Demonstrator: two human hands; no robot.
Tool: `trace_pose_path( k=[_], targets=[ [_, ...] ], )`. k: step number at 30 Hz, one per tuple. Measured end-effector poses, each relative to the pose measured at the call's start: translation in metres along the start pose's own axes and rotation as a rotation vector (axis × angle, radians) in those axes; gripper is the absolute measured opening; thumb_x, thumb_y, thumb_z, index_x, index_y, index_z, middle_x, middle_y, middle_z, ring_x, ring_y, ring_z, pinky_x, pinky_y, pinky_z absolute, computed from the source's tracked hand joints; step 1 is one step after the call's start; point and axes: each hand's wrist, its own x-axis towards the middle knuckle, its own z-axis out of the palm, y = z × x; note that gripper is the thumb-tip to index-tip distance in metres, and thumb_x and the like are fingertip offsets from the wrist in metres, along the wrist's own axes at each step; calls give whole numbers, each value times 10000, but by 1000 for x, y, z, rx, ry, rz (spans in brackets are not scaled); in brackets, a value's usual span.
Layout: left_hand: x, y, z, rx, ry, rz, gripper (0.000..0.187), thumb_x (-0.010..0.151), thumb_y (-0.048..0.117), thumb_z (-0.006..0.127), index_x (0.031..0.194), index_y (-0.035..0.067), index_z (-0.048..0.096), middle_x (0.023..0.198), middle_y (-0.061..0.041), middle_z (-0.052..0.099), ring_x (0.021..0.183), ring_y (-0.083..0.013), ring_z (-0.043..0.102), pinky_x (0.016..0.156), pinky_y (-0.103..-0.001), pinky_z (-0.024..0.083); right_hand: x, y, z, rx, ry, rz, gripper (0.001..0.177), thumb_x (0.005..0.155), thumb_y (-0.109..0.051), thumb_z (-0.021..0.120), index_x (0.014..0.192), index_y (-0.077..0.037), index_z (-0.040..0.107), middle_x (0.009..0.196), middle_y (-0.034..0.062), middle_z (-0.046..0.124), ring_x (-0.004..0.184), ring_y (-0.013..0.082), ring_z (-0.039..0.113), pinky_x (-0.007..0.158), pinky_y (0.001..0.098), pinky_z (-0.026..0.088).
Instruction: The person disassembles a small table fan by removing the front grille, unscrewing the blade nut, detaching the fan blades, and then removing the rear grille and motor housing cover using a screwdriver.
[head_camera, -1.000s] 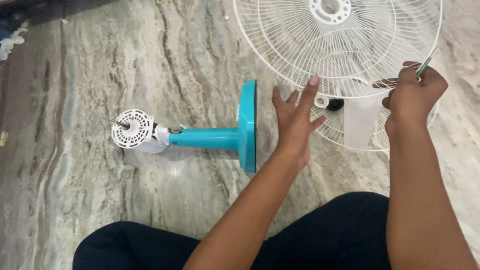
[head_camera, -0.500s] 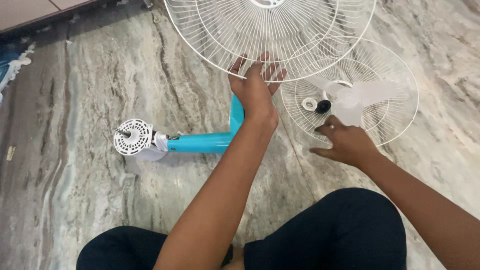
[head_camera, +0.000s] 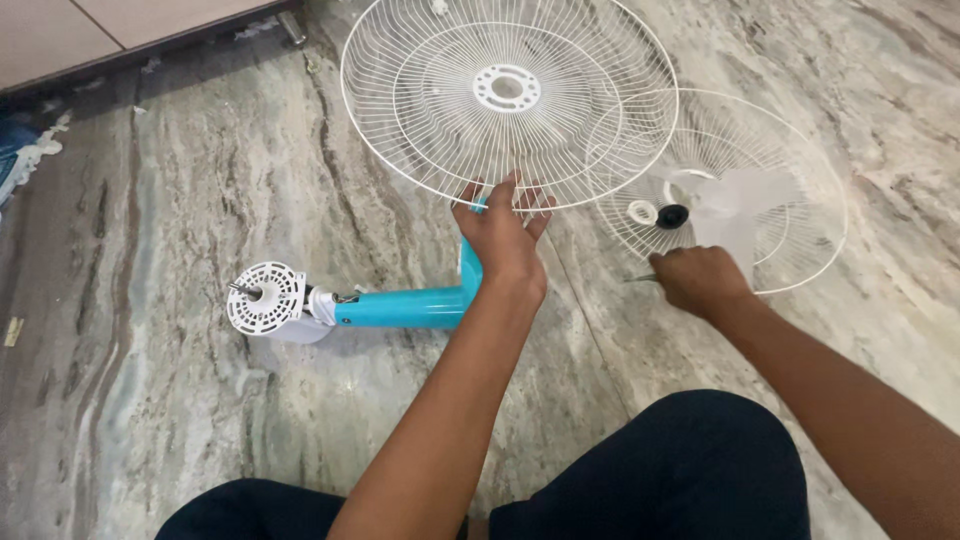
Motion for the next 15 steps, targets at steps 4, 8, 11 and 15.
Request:
trace_pose_path(
  k=[4, 8, 11, 15],
  targets=[
    [5, -8, -2, 26, 24, 18, 587, 906, 123, 594, 1417, 180, 312, 1328, -113, 541, 1104, -282, 630, 860, -483, 549, -14, 43, -28, -88, -26, 99, 215, 950, -262, 616, 1137, -179, 683, 975, 75, 765, 883, 291, 758, 715, 458, 596],
    [15, -24, -5, 42, 5, 113, 588, 905, 62, 535, 1435, 182, 309, 1367, -122, 519, 1144, -260, 610, 911, -472, 537, -22, 93, -70, -143, -33, 231, 228, 942, -316, 636, 1134, -210, 699, 969, 84, 766, 901, 295, 757, 706, 465, 593],
    [17, -48, -2, 78, -12, 187, 621, 904, 10, 552, 1458, 167, 321, 1388, -123, 513, 1173, -239, 588, 933, -438, 523, -28, 116, -107, -264, -42, 283, 248, 977, -405, 617, 1093, -204, 704, 927, 62, 765, 872, 275, 767, 694, 449, 599],
    [3, -91, 2, 67, -27, -87, 628, 888, -2, 518, 1461, 158, 317, 1341, -125, 525, 1085, -259, 599, 828, -442, 534, -37, 112, -147, -329, 10, 251, 241, 982, -398, 612, 1087, -201, 702, 894, 62, 762, 846, 268, 767, 679, 434, 606]
  ],
)
